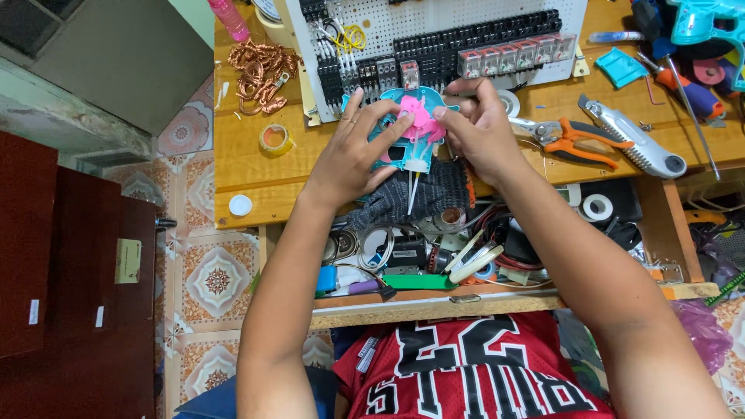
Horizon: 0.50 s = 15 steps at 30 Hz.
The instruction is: Assembling and repairing a small plastic toy using hand tools
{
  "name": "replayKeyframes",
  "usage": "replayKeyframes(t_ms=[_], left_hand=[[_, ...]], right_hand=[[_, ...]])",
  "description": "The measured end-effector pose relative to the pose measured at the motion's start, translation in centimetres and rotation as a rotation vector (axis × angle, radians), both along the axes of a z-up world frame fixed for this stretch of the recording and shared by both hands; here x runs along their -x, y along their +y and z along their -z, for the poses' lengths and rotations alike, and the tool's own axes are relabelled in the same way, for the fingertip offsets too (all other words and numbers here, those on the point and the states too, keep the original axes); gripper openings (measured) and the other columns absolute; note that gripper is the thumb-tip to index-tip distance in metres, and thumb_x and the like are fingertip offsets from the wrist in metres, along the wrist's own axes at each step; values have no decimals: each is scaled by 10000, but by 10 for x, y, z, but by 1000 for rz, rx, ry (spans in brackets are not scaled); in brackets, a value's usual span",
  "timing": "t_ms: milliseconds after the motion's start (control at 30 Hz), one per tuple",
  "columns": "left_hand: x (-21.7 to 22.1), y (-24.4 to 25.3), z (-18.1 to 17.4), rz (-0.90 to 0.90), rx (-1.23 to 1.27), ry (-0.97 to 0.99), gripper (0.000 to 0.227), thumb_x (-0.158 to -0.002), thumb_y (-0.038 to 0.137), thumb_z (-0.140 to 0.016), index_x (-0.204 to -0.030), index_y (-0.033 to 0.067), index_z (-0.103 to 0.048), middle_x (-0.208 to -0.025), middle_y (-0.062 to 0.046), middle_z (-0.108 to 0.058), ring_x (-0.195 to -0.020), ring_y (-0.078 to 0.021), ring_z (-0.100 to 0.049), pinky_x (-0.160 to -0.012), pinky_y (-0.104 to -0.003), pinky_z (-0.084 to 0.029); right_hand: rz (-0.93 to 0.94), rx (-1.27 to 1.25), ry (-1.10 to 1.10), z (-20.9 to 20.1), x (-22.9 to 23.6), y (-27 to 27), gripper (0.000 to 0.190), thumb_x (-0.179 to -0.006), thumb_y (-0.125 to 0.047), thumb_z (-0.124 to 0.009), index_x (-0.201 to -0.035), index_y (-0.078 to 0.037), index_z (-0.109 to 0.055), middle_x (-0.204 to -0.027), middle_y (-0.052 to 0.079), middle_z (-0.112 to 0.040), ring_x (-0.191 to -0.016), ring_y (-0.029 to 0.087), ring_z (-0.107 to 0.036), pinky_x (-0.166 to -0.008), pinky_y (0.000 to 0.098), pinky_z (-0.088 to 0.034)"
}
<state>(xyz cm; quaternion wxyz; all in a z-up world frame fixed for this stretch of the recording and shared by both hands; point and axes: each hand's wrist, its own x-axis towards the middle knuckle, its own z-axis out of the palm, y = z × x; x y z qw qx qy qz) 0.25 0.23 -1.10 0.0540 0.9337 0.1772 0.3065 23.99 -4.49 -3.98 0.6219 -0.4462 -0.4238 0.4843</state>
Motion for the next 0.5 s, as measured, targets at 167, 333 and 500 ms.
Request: replayKeyframes(t_ms=[167,333,500], left_hand=[[2,0,-2,3,0,22,892,-682,101,-988,-1468,108,-566,-1430,-150,-517,-1362,-374,-556,-1278,-560,-160],[4,0,-3,-12,6,48,928,-674,125,-990,-1490,145,-549,-1444,-134,-507,-1371,-353,-556,-1279,-549,-187],[6,-2,-3,-29,23,51,949,-650,128,-1001,-1485,168,-551,-1436,-133,-516,-1370,-353,-561,-1276,-546,-203]], right_hand=[[-42,31,-61,-8,4,-7,463,-970,-121,-749,-1336,-67,-471,-782,39,-591,-453,31,-467,-375,173,-365],[-44,55,-75,-9,6,-9,459,-980,-145,-742,-1371,-81,-511,-739,50,-593,-446,53,-492,-370,179,-371],[-58,62,-92,0,4,-9,420,-1006,-165,-709,-1384,-88,-545,-737,66,-590,-473,89,-534,-382,203,-420]])
